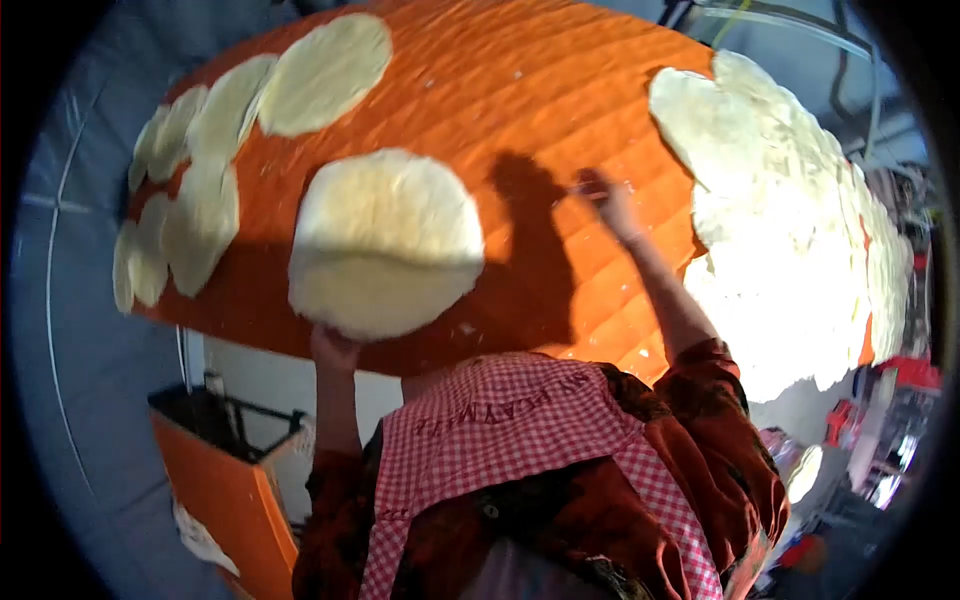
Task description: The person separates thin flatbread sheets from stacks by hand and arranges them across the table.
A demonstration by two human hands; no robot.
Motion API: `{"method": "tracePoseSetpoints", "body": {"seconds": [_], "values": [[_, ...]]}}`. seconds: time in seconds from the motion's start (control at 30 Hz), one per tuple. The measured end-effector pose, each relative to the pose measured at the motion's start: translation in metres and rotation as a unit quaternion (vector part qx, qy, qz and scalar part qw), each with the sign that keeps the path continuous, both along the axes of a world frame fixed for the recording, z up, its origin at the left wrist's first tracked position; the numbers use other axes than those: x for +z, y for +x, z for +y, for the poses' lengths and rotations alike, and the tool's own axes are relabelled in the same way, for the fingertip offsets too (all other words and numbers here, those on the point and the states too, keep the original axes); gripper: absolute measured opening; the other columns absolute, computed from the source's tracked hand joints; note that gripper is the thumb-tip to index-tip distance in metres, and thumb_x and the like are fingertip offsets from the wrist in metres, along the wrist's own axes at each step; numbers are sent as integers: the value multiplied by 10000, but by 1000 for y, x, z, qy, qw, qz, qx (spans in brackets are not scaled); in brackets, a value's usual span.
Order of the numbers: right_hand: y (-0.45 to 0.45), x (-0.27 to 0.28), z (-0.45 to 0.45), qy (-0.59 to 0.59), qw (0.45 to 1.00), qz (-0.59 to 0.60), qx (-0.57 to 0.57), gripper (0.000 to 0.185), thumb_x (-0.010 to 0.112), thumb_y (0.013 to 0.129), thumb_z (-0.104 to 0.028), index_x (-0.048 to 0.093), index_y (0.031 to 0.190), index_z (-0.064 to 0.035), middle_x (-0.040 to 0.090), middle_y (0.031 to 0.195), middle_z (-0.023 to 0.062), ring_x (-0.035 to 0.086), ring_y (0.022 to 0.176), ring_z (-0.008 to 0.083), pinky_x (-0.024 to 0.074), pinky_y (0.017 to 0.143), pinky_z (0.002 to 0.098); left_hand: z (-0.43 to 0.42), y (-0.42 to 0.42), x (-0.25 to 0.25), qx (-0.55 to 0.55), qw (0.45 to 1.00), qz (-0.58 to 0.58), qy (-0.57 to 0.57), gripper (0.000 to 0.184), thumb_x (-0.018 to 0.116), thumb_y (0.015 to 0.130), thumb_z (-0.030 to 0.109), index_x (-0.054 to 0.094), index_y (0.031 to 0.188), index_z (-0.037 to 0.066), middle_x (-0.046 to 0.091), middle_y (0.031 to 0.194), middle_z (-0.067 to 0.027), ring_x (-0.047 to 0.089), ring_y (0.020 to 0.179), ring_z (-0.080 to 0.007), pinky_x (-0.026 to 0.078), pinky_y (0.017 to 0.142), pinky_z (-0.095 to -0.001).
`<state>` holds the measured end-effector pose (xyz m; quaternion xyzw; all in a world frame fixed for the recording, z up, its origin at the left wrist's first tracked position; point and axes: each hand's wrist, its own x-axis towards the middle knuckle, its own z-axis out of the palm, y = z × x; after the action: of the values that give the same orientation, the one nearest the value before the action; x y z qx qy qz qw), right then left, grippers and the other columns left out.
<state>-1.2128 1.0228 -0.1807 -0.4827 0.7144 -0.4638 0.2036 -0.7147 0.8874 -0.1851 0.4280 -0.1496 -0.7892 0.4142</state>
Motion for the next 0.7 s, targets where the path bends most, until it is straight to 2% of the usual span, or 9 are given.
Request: {"method": "tracePoseSetpoints", "body": {"seconds": [0.03,0.1,0.13,0.17,0.27,0.5,0.6,0.67,0.7], "values": [[73,24,-14,84,972,-187,118,359,575,827,-60,519,1176,5,658,1017,121,631,891,230,498,751,309,-2,-10,17,-1,1000,12,8,531,448,938,366,326,1367,77,401,1349,-122,392,1234,-309,369,1001,-498],[179,28,-40,52,954,42,291,478,608,828,-238,486,1239,-28,540,1205,191,514,1125,315,422,946,387,-9,-16,22,-19,999,38,2,534,473,928,370,335,1358,84,427,1327,-110,422,1211,-292,379,995,-487],[207,9,-44,24,939,99,328,572,628,809,-356,462,1262,-48,500,1257,169,478,1166,318,387,981,404,-7,-19,20,-34,998,47,-11,531,483,924,366,340,1351,85,441,1316,-103,446,1193,-279,391,986,-479],[240,24,-49,-2,927,188,325,639,654,778,-364,424,1287,-53,465,1289,166,445,1199,329,347,1011,413,-9,-16,15,-48,997,59,-24,528,494,919,361,345,1344,85,456,1305,-95,470,1175,-266,403,977,-470],[285,45,-60,40,923,205,322,709,672,760,-417,404,1292,-33,394,1361,174,377,1258,331,265,1070,417,-11,-10,6,-66,994,87,-25,542,523,903,380,360,1332,91,473,1281,-85,479,1161,-260,430,949,-459],[287,36,-84,-1,923,200,328,518,649,775,-225,480,1217,-12,573,1119,196,587,967,371,497,805,409,-15,0,4,-91,990,106,1,474,528,893,315,401,1289,87,502,1228,-97,528,1081,-263,478,878,-445],[292,24,-83,-96,898,344,258,426,597,831,-226,513,1197,-26,596,1097,187,603,958,319,508,801,360,-13,3,12,-78,990,118,-6,428,518,891,262,431,1264,73,521,1204,-106,533,1077,-271,471,896,-430],[310,-15,-85,53,982,76,164,343,527,895,-254,565,1151,-28,606,1121,141,575,1012,254,456,873,325,-19,-4,-2,-95,984,146,-23,404,506,892,232,447,1252,59,531,1192,-115,534,1081,-277,461,916,-420],[316,-36,-87,99,990,-55,83,326,493,928,-267,592,1128,-30,612,1133,118,562,1039,222,430,909,308,-23,-8,1,-93,982,159,-30,390,491,899,225,456,1245,46,533,1196,-125,534,1086,-284,456,926,-413]]}}
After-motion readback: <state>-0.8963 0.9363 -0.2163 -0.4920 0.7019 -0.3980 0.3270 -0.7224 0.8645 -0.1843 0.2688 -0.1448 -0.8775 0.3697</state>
